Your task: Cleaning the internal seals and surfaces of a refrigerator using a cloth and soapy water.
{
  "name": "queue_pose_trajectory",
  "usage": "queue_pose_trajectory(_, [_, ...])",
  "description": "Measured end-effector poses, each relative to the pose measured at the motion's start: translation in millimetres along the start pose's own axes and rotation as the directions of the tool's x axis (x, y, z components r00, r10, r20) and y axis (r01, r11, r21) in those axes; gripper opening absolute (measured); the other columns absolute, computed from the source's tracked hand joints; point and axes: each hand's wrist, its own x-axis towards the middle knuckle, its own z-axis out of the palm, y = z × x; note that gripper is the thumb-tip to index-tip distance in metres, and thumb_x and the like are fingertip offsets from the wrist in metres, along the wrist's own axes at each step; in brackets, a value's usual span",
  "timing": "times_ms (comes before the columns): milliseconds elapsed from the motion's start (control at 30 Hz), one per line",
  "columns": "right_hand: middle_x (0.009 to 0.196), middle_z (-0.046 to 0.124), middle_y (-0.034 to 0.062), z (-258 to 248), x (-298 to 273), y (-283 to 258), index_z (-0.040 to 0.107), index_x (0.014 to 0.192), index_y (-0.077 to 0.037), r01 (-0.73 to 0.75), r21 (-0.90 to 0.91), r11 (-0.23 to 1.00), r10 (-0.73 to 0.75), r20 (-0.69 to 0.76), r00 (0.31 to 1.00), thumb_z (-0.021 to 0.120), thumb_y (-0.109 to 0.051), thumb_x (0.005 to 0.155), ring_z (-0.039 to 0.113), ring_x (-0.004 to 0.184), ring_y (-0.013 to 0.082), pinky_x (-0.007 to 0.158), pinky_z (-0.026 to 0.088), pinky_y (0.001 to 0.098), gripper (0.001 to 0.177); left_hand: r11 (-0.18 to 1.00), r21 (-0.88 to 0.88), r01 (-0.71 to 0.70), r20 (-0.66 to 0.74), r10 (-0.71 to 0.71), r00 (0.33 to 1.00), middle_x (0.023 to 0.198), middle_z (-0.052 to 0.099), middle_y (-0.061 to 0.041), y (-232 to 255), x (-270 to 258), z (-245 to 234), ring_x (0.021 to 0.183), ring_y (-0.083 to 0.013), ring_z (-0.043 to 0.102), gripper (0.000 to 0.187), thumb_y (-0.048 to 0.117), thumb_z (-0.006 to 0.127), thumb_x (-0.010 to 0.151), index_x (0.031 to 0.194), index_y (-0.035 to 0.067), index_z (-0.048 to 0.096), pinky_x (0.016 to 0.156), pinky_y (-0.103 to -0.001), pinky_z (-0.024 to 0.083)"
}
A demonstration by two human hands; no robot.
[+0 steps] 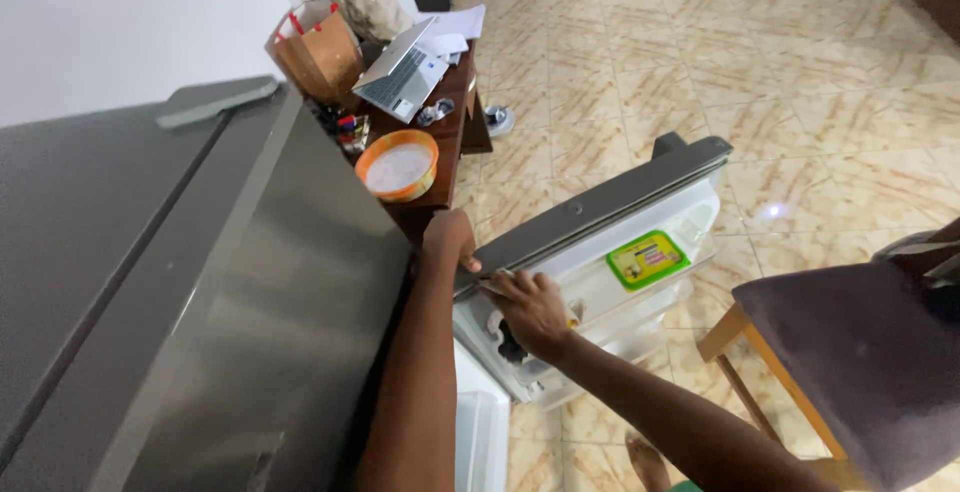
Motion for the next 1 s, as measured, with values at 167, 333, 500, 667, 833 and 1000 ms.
queue_pose_trajectory(167, [0.135, 0.056, 0.0025, -27.9, -13.1, 59.6, 0.06, 0.134, -0.02, -0.113, 0.024, 0.993, 0.113, 0.01, 0.994, 0.072, -0.022, 0.066, 0.053, 0.11, 0.0268, 0.083, 0.042, 0.0436, 0.07, 0.998, 0.023, -0.052, 0.14, 0.048, 0.989, 0.096, 0.076, -0.025, -13.1, 45.0, 31.9, 0.085, -0.0329, 0.075, 0.046, 0.032, 0.094, 0.075, 0.088, -0.005, 0.069, 0.071, -0.045, 0.058])
queue_pose_trajectory(333, [0.133, 0.055, 0.0045, -8.5, -14.0, 56.4, 0.059, 0.141, -0.017, -0.343, -0.096, 0.934, 0.348, 0.04, 0.937, 0.072, -0.006, 0.069, 0.052, 0.11, 0.0278, 0.088, 0.044, 0.0439, 0.074, 0.998, -0.062, -0.013, 0.029, 0.014, 0.999, 0.094, 0.074, -0.024, -12.0, 40.2, 38.6, 0.083, -0.0369, 0.074, 0.021, 0.019, 0.079, 0.087, 0.085, -0.001, 0.073, 0.069, -0.048, 0.058])
queue_pose_trajectory(500, [0.121, 0.057, 0.011, 91.7, -16.3, 6.3, 0.056, 0.139, -0.009, -0.392, 0.152, 0.907, 0.384, 0.08, 0.92, 0.064, -0.018, 0.098, 0.053, 0.11, 0.032, 0.094, 0.045, 0.0468, 0.043, 0.999, -0.013, 0.034, 0.13, -0.033, 0.991, 0.095, 0.075, -0.022, -17.0, 70.2, 54.5, 0.087, -0.0353, 0.077, 0.031, 0.025, 0.076, 0.092, 0.077, -0.002, 0.07, 0.058, -0.046, 0.06])
queue_pose_trajectory(667, [0.134, 0.056, 0.0095, -0.2, 10.5, 14.0, 0.055, 0.136, -0.008, -0.115, 0.017, 0.993, 0.112, 0.112, 0.987, 0.066, -0.013, 0.088, 0.053, 0.114, 0.029, 0.093, 0.045, 0.041, 0.049, 0.995, -0.064, 0.072, 0.065, -0.068, 0.996, 0.094, 0.073, -0.022, -12.2, 29.6, 27.4, 0.086, -0.0334, 0.075, 0.031, 0.023, 0.088, 0.082, 0.087, 0.0, 0.067, 0.065, -0.043, 0.058])
queue_pose_trajectory(833, [0.138, 0.053, 0.0073, -33.4, 13.0, 63.8, 0.058, 0.14, -0.014, -0.112, 0.1, 0.989, 0.083, 0.264, 0.961, 0.079, -0.026, 0.064, 0.047, 0.118, 0.0325, 0.089, 0.04, 0.0464, 0.08, 0.993, -0.059, 0.103, 0.101, -0.097, 0.99, 0.102, 0.073, -0.022, -14.7, 51.2, 35.4, 0.086, -0.0331, 0.076, 0.029, 0.02, 0.088, 0.081, 0.091, 0.0, 0.07, 0.068, -0.045, 0.062])
queue_pose_trajectory(1000, [0.131, 0.055, 0.0072, 9.9, 12.2, 44.2, 0.061, 0.133, -0.006, -0.149, -0.094, 0.984, 0.165, 0.189, 0.968, 0.068, -0.004, 0.071, 0.049, 0.116, 0.0259, 0.093, 0.044, 0.037, 0.062, 0.994, -0.065, 0.084, 0.03, -0.082, 0.996, 0.106, 0.071, -0.023, -9.2, 37.2, 25.1, 0.093, -0.0343, 0.071, 0.042, 0.022, 0.092, 0.078, 0.105, 0.0, 0.069, 0.072, -0.046, 0.06])
